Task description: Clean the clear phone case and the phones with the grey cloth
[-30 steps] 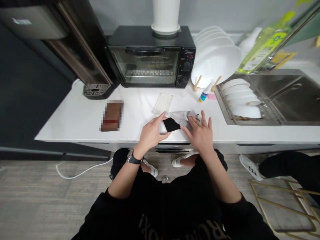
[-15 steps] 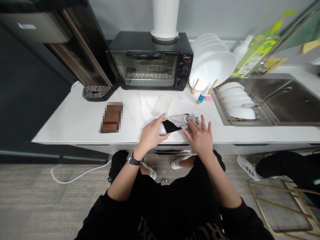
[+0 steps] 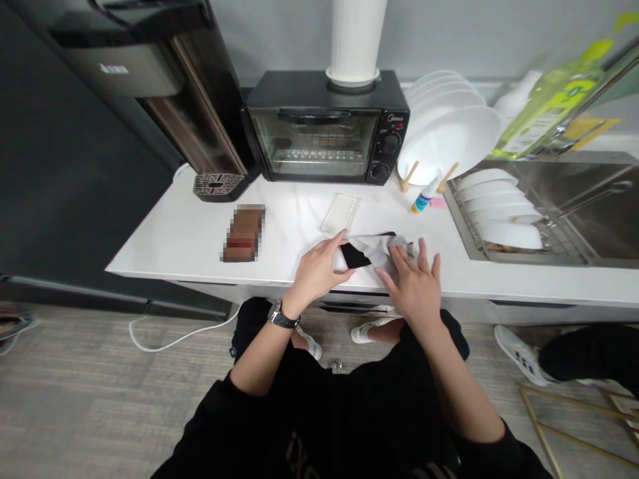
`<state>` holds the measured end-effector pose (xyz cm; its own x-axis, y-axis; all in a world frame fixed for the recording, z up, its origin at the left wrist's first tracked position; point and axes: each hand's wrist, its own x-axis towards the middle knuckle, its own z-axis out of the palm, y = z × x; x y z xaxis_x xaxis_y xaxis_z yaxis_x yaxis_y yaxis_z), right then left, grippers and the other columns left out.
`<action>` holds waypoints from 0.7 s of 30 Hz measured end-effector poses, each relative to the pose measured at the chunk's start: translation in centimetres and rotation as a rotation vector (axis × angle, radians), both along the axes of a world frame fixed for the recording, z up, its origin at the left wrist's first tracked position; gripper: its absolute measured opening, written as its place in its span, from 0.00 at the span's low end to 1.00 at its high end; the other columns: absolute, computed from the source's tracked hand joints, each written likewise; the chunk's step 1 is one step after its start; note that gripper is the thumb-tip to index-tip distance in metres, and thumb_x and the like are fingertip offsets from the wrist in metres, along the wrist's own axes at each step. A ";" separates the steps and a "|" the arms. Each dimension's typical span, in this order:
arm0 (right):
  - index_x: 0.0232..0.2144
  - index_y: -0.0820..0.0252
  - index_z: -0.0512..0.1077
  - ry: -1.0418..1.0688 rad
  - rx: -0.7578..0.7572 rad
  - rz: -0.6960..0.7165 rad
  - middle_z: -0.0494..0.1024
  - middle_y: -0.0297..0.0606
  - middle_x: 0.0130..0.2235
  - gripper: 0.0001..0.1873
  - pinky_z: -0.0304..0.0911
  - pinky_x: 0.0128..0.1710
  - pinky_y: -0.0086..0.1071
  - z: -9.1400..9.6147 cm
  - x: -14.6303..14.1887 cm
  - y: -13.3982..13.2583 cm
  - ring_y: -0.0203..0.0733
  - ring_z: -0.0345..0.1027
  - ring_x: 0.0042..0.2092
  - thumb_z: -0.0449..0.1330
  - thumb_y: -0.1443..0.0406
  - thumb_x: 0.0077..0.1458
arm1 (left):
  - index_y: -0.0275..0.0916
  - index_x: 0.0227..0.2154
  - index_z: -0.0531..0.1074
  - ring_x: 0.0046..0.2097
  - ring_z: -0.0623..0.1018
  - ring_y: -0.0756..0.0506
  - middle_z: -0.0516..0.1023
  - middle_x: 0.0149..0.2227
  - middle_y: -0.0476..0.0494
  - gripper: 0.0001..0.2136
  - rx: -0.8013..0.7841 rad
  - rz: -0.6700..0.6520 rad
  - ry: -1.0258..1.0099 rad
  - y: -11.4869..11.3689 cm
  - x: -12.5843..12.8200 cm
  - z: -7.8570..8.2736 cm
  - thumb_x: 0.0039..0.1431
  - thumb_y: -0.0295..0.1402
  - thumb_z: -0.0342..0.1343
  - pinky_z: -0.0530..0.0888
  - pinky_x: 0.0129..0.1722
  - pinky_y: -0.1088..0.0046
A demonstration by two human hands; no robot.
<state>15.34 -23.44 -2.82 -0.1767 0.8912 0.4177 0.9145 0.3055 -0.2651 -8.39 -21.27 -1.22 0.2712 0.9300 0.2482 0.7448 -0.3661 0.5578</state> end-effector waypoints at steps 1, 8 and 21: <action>0.69 0.64 0.68 0.016 0.001 -0.010 0.76 0.54 0.66 0.37 0.42 0.71 0.79 0.1 -0.4 0.9 0.74 0.44 0.78 0.53 0.44 0.72 | 0.46 0.75 0.53 0.66 0.76 0.39 0.77 0.65 0.43 0.42 0.002 -0.008 -0.011 0.0 0.0 0.0 0.62 0.39 0.67 0.73 0.67 0.58; 0.53 0.53 0.81 0.168 0.030 0.312 0.87 0.39 0.54 0.19 0.62 0.70 0.57 -0.8 -2.7 0.2 0.54 0.69 0.69 0.52 0.58 0.75 | 0.44 0.74 0.54 0.65 0.77 0.39 0.76 0.66 0.40 0.42 -0.024 -0.015 0.002 0.0 -0.2 0.0 0.61 0.36 0.66 0.74 0.65 0.59; 0.67 0.54 0.68 0.503 0.180 -0.108 0.68 0.49 0.72 0.25 0.57 0.72 0.64 0.0 3.0 -2.0 0.59 0.59 0.74 0.54 0.59 0.72 | 0.39 0.76 0.51 0.70 0.70 0.33 0.68 0.71 0.30 0.44 -0.055 -0.014 0.201 -0.3 1.4 2.0 0.64 0.45 0.66 0.71 0.69 0.53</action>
<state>18.33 -25.41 -2.81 0.1730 0.7997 0.5749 0.7174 0.2976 -0.6299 -6.99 -21.62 0.78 0.3231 0.9364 0.1372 0.8381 -0.3505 0.4180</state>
